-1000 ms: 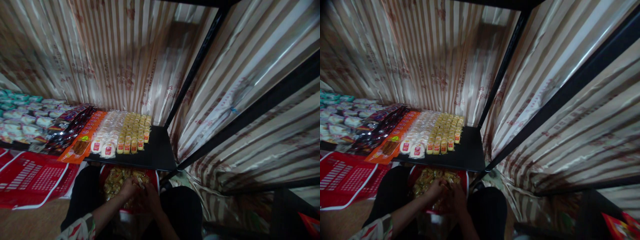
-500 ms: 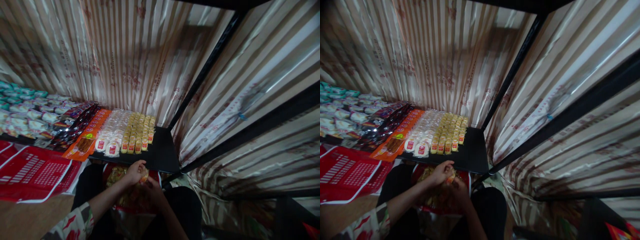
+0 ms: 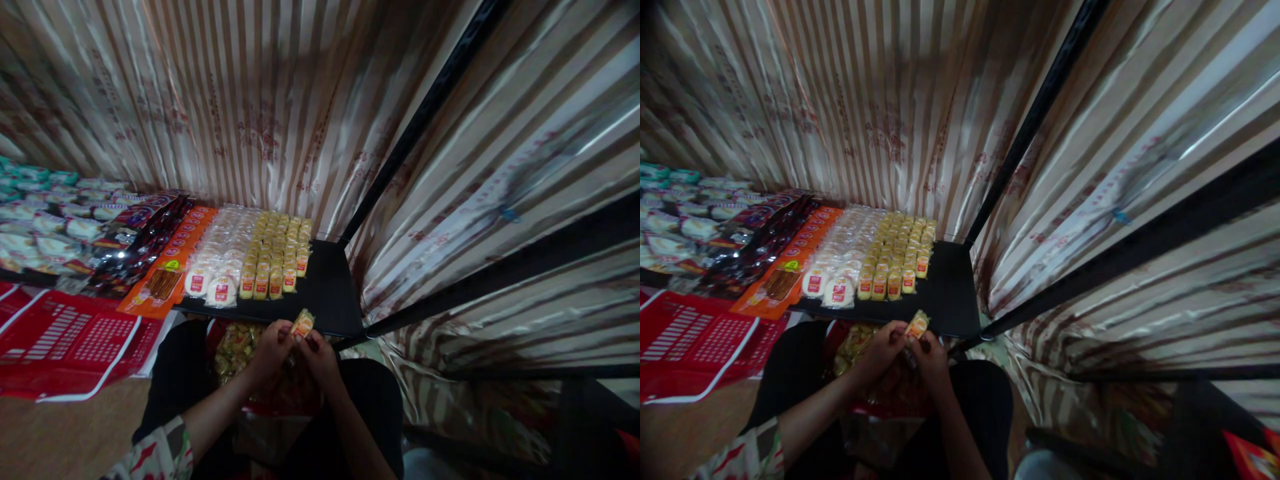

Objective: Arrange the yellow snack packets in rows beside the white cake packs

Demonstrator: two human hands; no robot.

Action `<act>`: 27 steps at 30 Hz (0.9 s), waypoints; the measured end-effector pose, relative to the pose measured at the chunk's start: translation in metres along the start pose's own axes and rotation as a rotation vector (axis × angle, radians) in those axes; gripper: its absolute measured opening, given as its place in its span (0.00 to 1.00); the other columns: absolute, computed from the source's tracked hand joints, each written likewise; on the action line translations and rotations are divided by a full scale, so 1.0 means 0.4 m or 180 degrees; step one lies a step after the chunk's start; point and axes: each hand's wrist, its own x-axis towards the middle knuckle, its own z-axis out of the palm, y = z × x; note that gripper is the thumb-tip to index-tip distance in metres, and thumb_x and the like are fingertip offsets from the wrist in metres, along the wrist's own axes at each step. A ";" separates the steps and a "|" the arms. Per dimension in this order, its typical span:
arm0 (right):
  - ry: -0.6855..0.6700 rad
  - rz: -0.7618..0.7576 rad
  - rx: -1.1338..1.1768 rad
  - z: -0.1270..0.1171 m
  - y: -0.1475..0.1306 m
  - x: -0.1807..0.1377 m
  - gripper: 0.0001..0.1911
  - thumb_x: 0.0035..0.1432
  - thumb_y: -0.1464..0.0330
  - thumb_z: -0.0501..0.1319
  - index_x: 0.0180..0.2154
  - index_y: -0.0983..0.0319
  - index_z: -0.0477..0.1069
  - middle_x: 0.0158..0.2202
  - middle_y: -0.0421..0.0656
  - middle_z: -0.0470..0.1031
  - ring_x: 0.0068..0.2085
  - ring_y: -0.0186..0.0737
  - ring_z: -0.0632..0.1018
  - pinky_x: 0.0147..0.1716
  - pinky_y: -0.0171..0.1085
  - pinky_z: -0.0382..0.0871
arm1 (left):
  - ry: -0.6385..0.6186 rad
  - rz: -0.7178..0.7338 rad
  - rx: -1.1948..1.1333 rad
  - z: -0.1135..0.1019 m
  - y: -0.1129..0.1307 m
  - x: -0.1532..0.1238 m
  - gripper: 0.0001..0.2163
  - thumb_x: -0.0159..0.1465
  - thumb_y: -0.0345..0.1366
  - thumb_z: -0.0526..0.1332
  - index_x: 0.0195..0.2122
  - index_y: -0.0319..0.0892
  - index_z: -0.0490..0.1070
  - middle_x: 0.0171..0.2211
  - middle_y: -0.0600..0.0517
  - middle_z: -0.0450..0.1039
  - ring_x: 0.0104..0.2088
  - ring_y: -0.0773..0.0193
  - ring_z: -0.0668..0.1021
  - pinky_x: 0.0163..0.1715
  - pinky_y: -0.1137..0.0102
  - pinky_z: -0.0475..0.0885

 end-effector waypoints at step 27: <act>0.0565 -0.0656 -0.0975 -0.031 -0.018 0.337 0.19 0.54 0.58 0.55 0.42 0.63 0.72 0.36 0.46 0.75 0.32 0.38 0.75 0.36 0.37 0.70 | 0.0777 0.0916 -0.0079 0.120 0.041 0.183 0.18 0.64 0.36 0.47 0.54 0.38 0.63 0.58 0.43 0.62 0.59 0.60 0.64 0.61 0.59 0.58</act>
